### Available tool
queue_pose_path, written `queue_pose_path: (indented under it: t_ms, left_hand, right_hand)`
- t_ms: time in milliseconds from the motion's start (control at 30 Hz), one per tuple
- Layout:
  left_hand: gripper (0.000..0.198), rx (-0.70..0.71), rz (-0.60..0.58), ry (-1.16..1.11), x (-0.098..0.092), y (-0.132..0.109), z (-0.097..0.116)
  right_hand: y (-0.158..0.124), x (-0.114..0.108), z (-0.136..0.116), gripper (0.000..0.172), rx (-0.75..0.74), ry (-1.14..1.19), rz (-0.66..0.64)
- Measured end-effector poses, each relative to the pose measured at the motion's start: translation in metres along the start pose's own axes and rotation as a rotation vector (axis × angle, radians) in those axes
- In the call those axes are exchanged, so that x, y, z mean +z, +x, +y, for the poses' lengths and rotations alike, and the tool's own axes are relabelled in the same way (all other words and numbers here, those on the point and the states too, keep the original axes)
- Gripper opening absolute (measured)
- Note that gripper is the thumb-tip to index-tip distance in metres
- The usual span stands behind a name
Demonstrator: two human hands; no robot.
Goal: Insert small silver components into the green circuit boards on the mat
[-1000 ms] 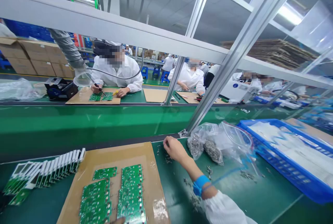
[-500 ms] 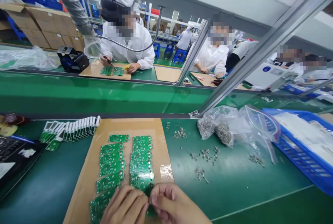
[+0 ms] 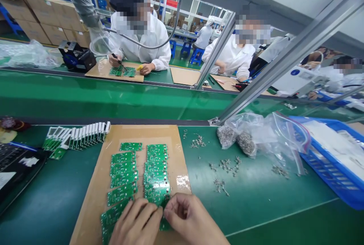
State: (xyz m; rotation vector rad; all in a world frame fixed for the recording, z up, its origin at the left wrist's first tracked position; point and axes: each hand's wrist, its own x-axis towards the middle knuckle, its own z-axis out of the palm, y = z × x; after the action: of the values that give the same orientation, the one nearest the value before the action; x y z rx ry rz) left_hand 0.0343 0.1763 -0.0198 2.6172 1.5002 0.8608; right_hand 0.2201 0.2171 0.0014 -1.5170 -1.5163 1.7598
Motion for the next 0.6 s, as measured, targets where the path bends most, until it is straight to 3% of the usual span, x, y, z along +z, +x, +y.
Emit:
queue_pose_path:
  t_ms: [67, 167, 300, 600]
  left_hand:
    - [0.044, -0.005, 0.019, 0.030, 0.000, 0.002, -0.001]
    - [0.038, 0.010, -0.025, 0.108, -0.003, 0.001, -0.006]
    - [0.051, -0.043, -0.009, 0.195, -0.006, -0.006, -0.013]
    - [0.061, -0.038, -0.180, 0.316, 0.008, -0.030, -0.017]
  right_hand:
    - [0.002, -0.004, -0.004, 0.006, -0.007, -0.101, 0.030]
    - [0.011, -0.014, -0.012, 0.012, 0.005, -0.224, 0.103]
    - [0.029, -0.027, -0.020, 0.018, 0.012, -0.420, 0.178]
    - [0.048, -0.033, -0.027, 0.018, 0.028, -0.671, 0.079]
